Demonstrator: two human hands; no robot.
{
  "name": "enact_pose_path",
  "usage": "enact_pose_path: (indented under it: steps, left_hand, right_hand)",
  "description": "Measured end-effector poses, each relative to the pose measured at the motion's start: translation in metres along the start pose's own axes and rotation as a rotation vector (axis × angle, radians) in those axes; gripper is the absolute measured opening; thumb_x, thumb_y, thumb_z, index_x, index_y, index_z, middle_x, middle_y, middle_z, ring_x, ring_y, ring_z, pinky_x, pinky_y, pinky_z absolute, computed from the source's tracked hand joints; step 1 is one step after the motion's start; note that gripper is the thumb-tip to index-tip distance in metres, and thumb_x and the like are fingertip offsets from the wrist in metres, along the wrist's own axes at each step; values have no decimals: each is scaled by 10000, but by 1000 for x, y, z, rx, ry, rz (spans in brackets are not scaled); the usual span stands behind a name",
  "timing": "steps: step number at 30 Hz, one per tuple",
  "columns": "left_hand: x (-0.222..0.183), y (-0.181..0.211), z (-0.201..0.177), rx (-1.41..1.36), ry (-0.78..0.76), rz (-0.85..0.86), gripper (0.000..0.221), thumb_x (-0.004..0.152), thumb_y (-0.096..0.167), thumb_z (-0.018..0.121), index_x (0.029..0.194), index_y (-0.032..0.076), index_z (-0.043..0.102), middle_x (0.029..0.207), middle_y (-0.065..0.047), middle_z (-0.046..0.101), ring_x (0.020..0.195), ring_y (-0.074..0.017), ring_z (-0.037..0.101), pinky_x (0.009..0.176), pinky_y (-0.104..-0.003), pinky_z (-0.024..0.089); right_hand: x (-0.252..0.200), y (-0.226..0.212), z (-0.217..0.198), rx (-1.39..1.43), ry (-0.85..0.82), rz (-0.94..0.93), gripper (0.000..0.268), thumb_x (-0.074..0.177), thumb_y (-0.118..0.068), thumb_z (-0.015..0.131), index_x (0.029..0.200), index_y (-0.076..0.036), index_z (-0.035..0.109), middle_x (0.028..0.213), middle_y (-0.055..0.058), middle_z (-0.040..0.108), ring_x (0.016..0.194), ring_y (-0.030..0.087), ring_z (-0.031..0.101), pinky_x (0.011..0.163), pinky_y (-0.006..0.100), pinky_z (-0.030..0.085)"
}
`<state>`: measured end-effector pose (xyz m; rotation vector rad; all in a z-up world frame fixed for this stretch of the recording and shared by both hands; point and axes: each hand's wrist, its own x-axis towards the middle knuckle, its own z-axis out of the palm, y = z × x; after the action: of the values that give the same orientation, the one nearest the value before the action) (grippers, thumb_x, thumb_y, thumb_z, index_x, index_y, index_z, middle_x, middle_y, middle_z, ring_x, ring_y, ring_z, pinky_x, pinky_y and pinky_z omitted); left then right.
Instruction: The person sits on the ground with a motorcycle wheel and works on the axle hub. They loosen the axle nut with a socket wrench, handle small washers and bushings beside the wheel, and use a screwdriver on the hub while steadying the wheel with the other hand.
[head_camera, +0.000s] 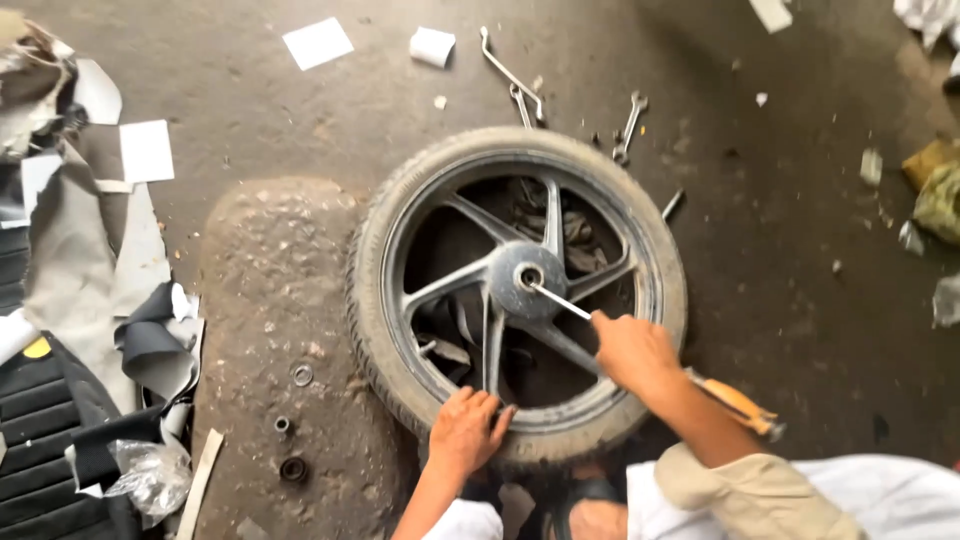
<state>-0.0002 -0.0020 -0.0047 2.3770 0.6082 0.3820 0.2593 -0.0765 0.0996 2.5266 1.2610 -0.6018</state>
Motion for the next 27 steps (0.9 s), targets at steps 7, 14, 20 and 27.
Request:
enact_pose_path:
  steps: [7, 14, 20, 27]
  left_hand:
    - [-12, -8, 22, -25, 65, 0, 252, 863, 312, 746, 793, 78, 684, 788, -101, 657, 838, -325, 632, 725, -439, 517]
    - [1, -10, 5, -1, -92, -38, 282, 916, 346, 728, 809, 92, 666, 823, -76, 664, 861, -311, 638, 789, -420, 527]
    - [-1, 18, -9, 48, -313, -86, 475, 847, 518, 729, 977, 62, 695, 986, -119, 661, 1022, -342, 586, 906, -435, 479]
    - [14, 24, 8, 435, -430, 458, 1214, 434, 761, 824, 1296, -55, 571, 1230, -240, 599, 1206, -394, 499, 1057, -630, 262]
  right_hand:
    - [2, 4, 21, 17, 169, -86, 331, 843, -148, 583, 1169, -122, 631, 895, 210, 721, 862, 417, 719, 763, 529, 570]
    - [14, -6, 28, 53, 12, 69, 231, 901, -161, 563, 1113, -128, 651, 917, 185, 725, 908, 401, 722, 784, 528, 580]
    - [3, 3, 47, 56, 174, -36, 302, 843, -137, 590, 1137, -93, 637, 861, 208, 726, 819, 413, 721, 710, 528, 573]
    - [-74, 49, 4, 240, 28, 70, 318, 929, -143, 537, 1228, -123, 646, 936, 198, 731, 913, 414, 709, 783, 548, 556]
